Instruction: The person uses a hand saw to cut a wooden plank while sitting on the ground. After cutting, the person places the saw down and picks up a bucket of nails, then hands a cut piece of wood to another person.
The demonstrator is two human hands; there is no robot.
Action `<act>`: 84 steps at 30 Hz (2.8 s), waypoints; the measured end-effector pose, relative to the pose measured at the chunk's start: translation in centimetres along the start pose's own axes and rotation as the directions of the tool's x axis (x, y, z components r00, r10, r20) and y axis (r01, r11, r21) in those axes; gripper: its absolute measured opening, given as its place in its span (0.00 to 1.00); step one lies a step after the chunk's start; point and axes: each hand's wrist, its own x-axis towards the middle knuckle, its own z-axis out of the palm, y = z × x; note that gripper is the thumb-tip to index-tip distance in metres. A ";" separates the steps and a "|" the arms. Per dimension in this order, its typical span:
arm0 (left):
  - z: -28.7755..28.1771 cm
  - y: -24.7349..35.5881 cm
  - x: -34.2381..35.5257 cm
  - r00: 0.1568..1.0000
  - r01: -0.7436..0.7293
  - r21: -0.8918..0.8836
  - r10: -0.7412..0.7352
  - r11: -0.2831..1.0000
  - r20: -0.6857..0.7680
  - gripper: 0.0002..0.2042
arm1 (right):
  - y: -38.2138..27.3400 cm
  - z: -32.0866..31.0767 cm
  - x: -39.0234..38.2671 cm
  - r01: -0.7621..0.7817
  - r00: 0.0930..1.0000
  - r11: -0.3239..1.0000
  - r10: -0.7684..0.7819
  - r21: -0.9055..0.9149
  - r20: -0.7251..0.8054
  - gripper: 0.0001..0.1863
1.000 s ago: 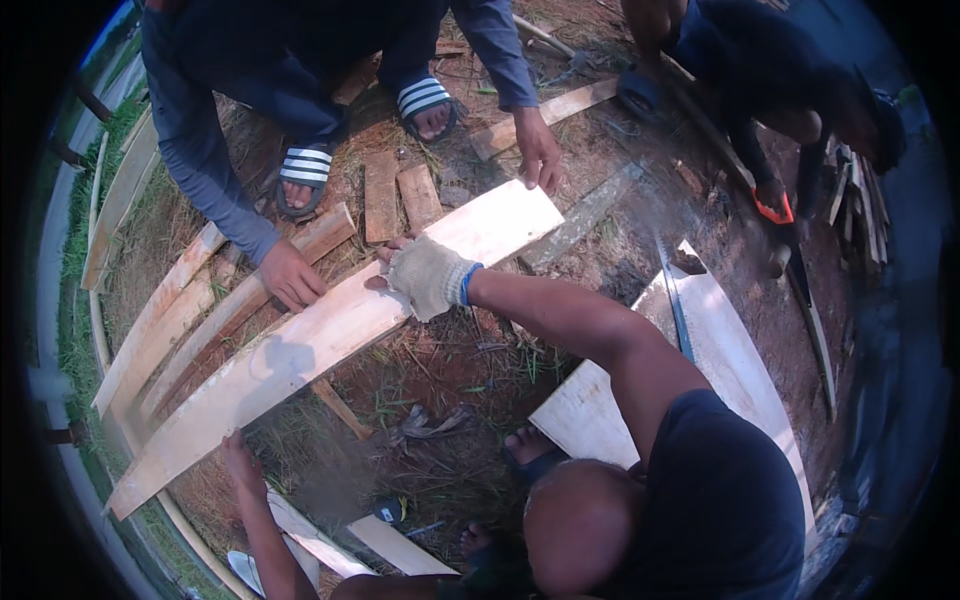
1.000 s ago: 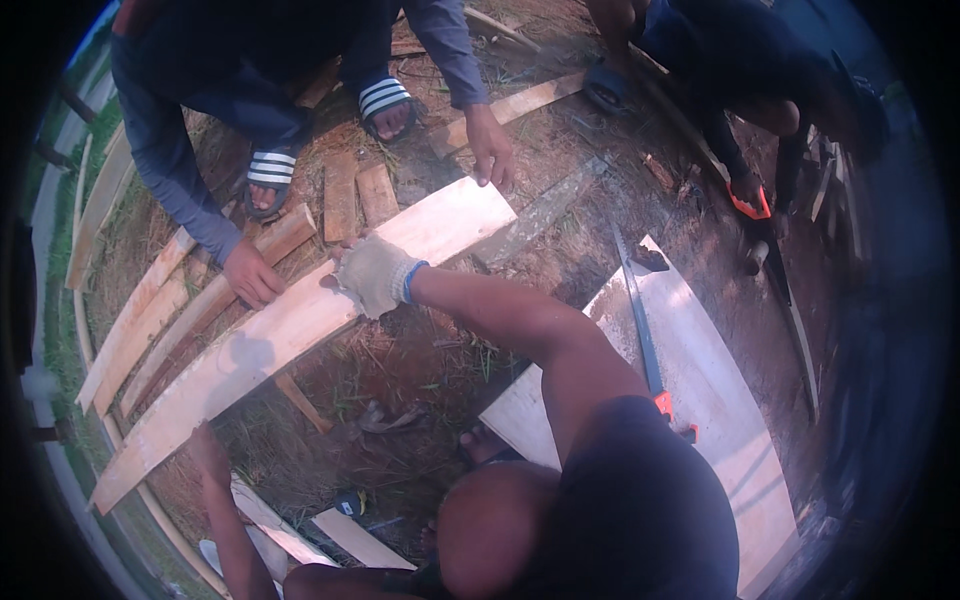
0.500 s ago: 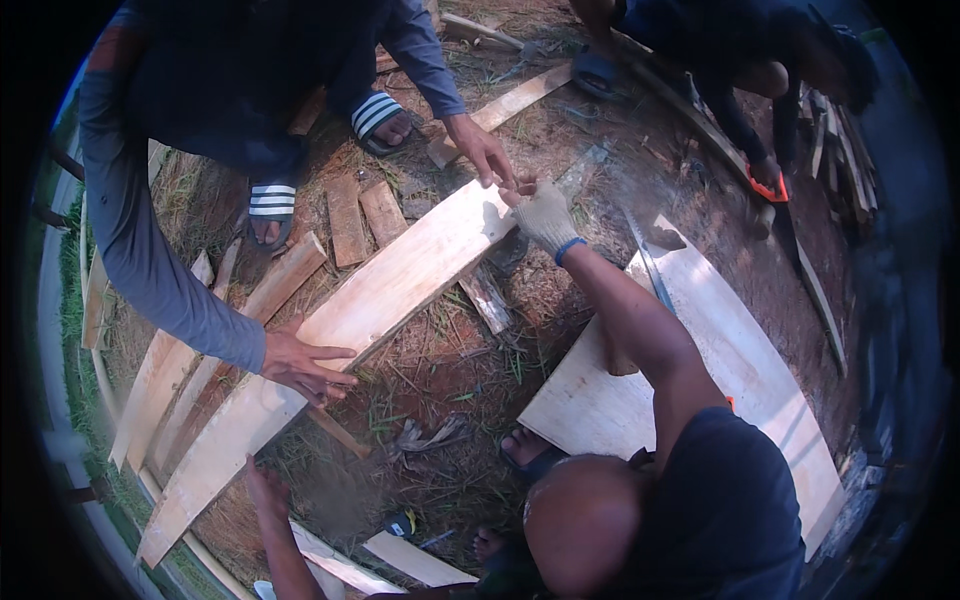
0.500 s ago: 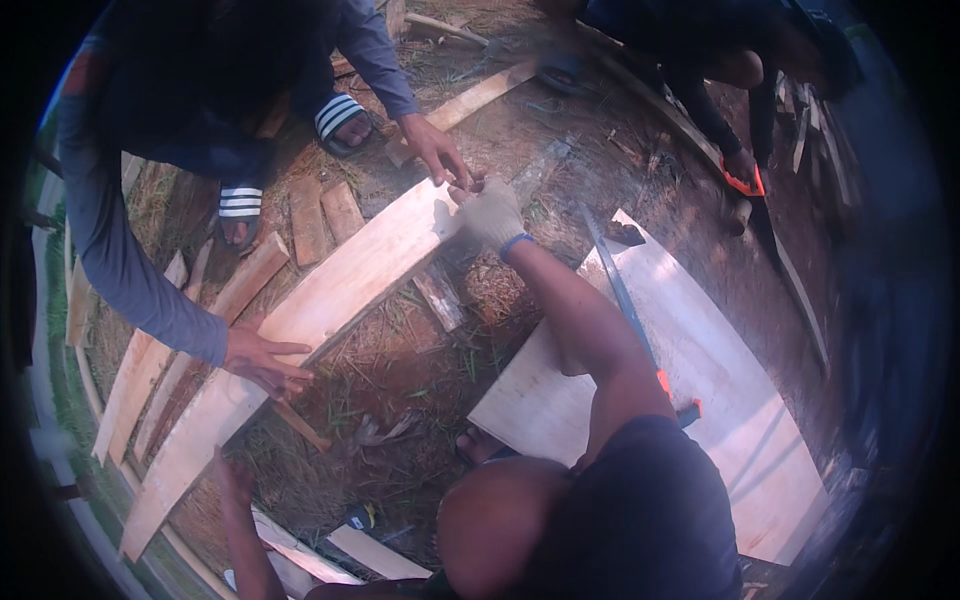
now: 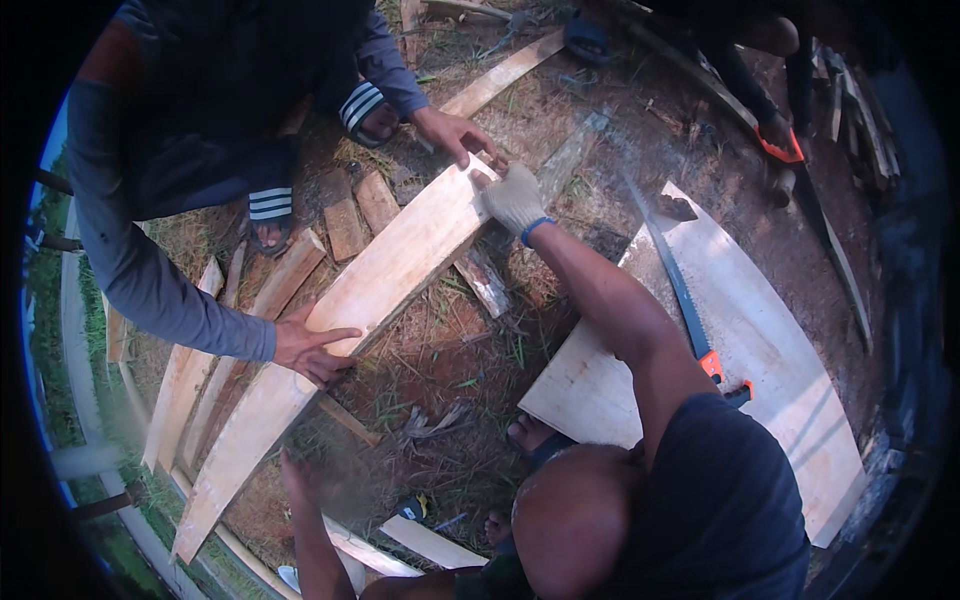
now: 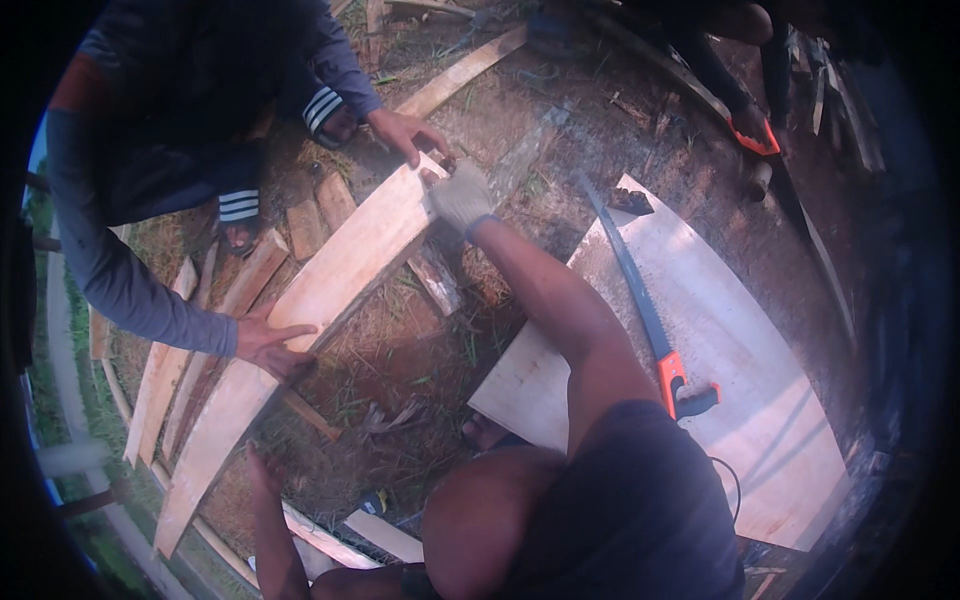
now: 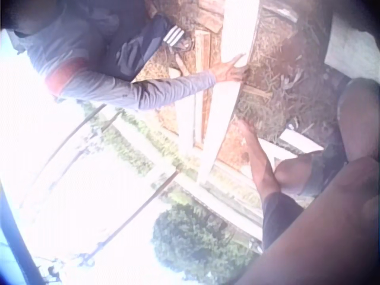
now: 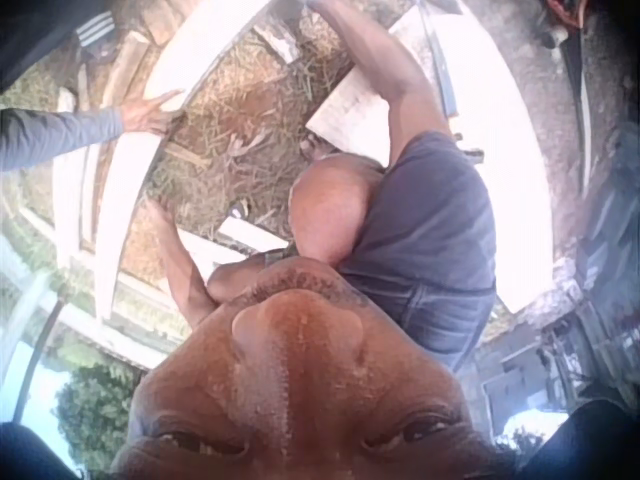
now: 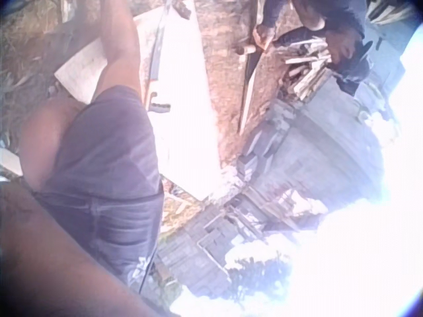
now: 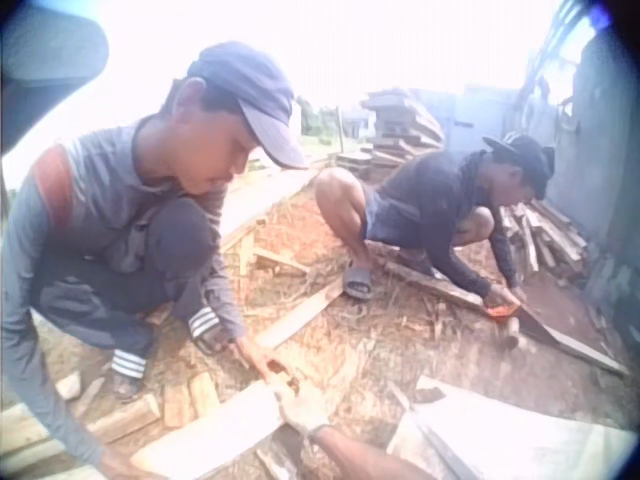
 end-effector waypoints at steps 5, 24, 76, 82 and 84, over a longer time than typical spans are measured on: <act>-0.1 0.7 -0.1 0.998 -0.024 0.013 0.023 1.000 0.061 0.51 | 1.4 0.2 1.7 0.007 0.992 0.999 -0.014 0.051 0.125 0.32; 5.4 2.7 -2.3 0.987 -0.050 0.024 0.046 0.998 0.151 0.45 | 4.5 -3.1 5.9 -0.027 0.973 0.996 0.008 0.079 0.229 0.26; 7.9 12.5 3.8 0.842 -0.231 0.777 0.520 0.585 -0.142 0.39 | -9.0 -8.2 -16.4 0.950 0.198 0.224 0.103 -0.217 0.975 0.19; 5.5 12.9 9.1 0.825 -0.268 0.823 0.561 0.502 -0.074 0.38 | -3.7 -10.0 -16.6 0.957 0.203 0.164 0.206 -0.238 0.957 0.23; 2.7 12.3 11.3 0.803 -0.311 0.847 0.596 0.432 -0.009 0.38 | -3.9 -9.1 -16.3 0.960 0.186 0.163 0.229 -0.227 0.955 0.23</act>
